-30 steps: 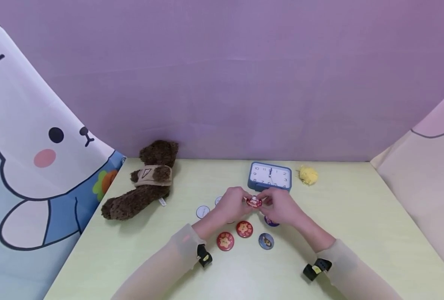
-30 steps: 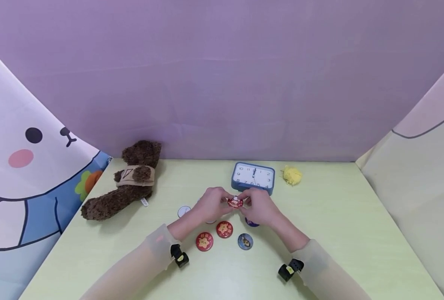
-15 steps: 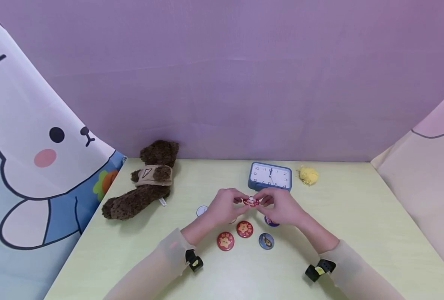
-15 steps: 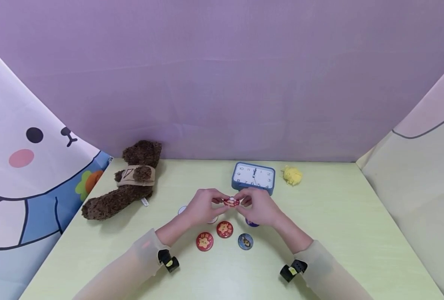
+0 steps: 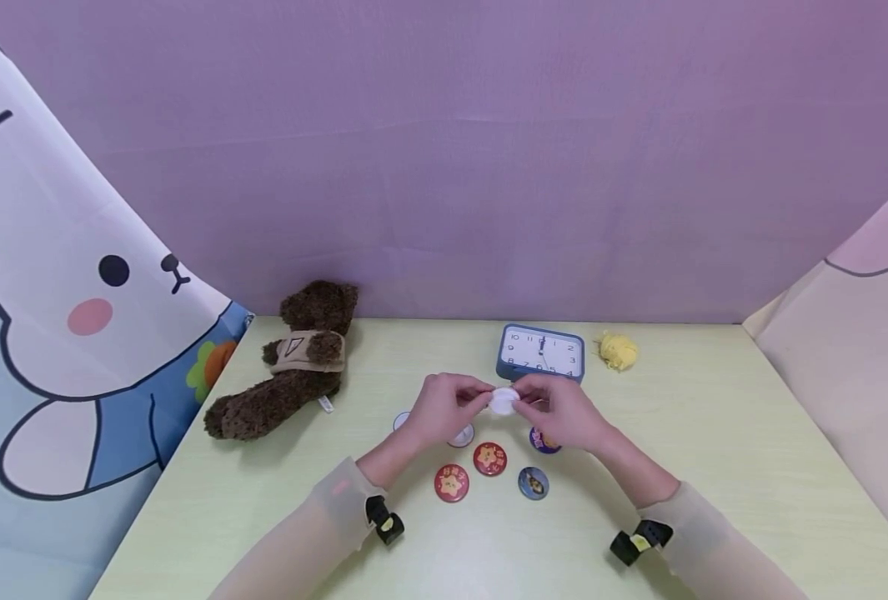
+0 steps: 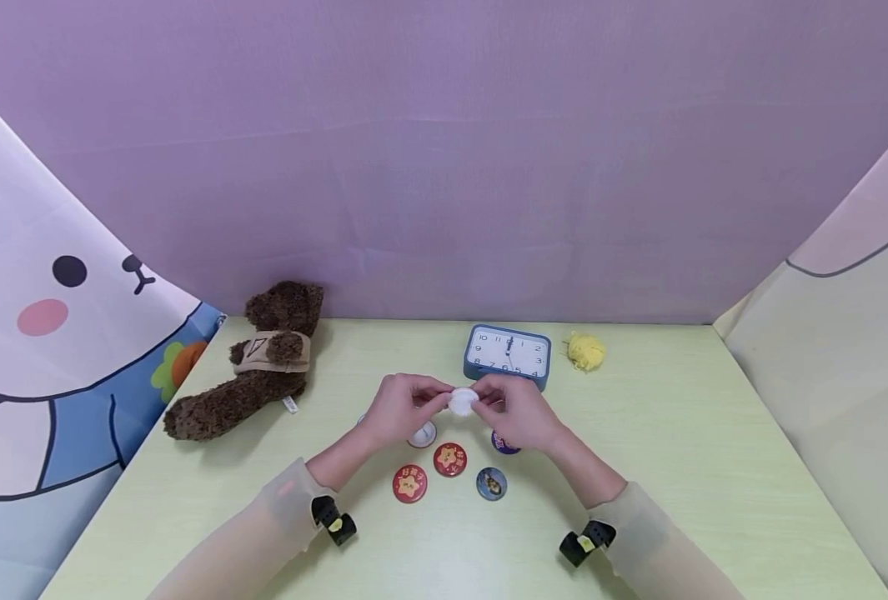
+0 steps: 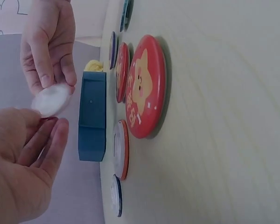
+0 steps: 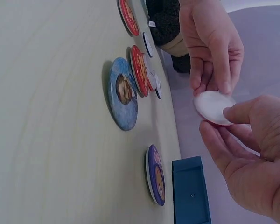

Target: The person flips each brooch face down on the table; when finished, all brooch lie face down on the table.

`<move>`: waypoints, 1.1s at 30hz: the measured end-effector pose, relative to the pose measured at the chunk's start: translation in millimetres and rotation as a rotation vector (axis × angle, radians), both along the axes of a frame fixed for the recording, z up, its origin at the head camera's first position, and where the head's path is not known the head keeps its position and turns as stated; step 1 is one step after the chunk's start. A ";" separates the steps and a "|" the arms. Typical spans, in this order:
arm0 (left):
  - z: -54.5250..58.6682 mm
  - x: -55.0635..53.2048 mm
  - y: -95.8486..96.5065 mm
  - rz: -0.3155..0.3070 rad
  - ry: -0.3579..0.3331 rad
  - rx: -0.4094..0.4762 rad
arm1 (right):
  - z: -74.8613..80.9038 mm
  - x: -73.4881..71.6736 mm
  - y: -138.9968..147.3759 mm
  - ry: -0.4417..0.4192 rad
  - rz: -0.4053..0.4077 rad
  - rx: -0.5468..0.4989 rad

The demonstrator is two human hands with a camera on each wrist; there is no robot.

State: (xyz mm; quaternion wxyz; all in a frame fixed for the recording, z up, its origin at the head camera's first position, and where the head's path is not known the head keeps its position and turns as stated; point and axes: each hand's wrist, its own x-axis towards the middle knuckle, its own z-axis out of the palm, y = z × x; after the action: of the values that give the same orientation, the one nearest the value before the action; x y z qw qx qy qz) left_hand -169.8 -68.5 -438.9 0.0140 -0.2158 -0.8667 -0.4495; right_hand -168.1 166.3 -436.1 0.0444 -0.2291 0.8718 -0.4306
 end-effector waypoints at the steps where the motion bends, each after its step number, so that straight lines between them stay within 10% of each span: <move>1: 0.0 0.2 0.3 0.001 -0.001 0.004 | 0.4 0.2 -0.6 -0.007 0.005 -0.007; 33: -6.8 2.7 0.1 -0.072 -0.155 0.072 | 0.0 -4.5 -3.0 -0.189 -0.061 -0.139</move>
State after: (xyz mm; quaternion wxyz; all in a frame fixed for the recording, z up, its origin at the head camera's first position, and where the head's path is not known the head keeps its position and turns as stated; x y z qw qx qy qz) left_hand -167.0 -68.4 -445.6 -0.0616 -0.2109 -0.8402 -0.4958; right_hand -172.6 163.3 -436.1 0.0972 -0.1636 0.8384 -0.5108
